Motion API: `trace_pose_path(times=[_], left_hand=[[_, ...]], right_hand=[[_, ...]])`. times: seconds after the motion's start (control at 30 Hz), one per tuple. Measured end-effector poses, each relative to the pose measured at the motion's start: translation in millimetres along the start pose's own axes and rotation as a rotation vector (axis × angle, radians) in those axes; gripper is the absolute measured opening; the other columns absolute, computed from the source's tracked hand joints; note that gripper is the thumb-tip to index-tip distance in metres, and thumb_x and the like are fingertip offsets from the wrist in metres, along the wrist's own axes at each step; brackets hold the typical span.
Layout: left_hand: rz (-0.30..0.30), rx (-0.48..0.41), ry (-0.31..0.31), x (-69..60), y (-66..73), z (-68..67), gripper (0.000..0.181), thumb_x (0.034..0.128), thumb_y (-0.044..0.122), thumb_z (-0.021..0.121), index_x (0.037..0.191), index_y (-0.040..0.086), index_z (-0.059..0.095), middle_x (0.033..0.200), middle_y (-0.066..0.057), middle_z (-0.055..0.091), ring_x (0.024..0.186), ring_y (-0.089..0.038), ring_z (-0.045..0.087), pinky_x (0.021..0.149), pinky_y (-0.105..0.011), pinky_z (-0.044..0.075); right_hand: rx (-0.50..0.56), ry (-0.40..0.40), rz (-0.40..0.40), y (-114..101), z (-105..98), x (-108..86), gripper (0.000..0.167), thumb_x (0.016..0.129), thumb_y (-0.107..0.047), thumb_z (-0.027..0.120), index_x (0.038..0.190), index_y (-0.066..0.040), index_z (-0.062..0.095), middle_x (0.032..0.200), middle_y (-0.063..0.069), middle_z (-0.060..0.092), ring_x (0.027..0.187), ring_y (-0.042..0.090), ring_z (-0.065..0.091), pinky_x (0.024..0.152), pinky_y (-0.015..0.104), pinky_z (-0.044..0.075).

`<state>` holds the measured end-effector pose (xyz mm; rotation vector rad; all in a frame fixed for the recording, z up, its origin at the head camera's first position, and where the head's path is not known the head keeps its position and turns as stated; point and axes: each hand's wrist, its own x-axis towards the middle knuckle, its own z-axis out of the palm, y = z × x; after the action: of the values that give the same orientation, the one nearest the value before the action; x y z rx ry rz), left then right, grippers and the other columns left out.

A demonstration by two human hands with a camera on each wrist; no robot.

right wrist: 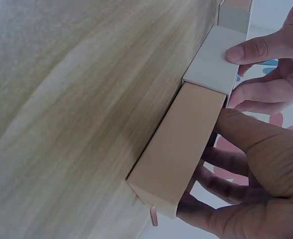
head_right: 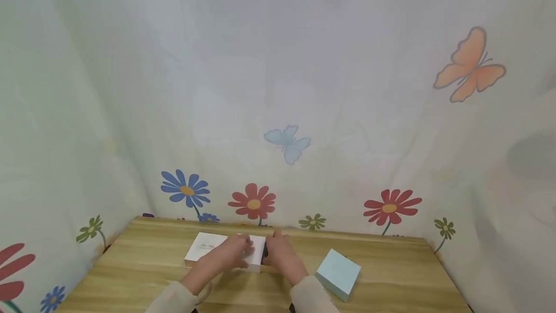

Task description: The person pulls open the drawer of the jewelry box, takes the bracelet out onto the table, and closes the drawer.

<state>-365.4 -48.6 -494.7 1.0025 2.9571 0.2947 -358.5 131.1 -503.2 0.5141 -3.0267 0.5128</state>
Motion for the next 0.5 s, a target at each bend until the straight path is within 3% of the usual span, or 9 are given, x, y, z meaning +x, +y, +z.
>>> trace_pose_path(times=[0.17,0.5], left_hand=[[0.002,-0.003,0.014,4.4,0.6,-2.9,0.021,0.0749,0.013,0.091,0.086,0.008,0.074,0.094,-0.003,0.060,0.078,-0.012,0.053,0.067,-0.025,0.050],[0.028,0.006,0.015,-1.4,2.0,0.0,0.020,0.0727,0.013,0.092,0.084,0.008,0.076,0.093,-0.002,0.062,0.080,-0.013,0.056,0.070,-0.026,0.052]], right_hand=[[-0.002,0.035,-0.051,4.2,-4.5,3.9,0.043,0.076,-0.015,0.089,0.111,0.002,0.072,0.100,0.008,0.056,0.081,0.019,0.053,0.075,0.035,0.052],[0.029,-0.085,-0.037,5.1,-7.8,2.0,0.044,0.080,-0.024,0.087,0.115,-0.002,0.073,0.100,0.005,0.059,0.082,0.015,0.053,0.078,0.034,0.052]])
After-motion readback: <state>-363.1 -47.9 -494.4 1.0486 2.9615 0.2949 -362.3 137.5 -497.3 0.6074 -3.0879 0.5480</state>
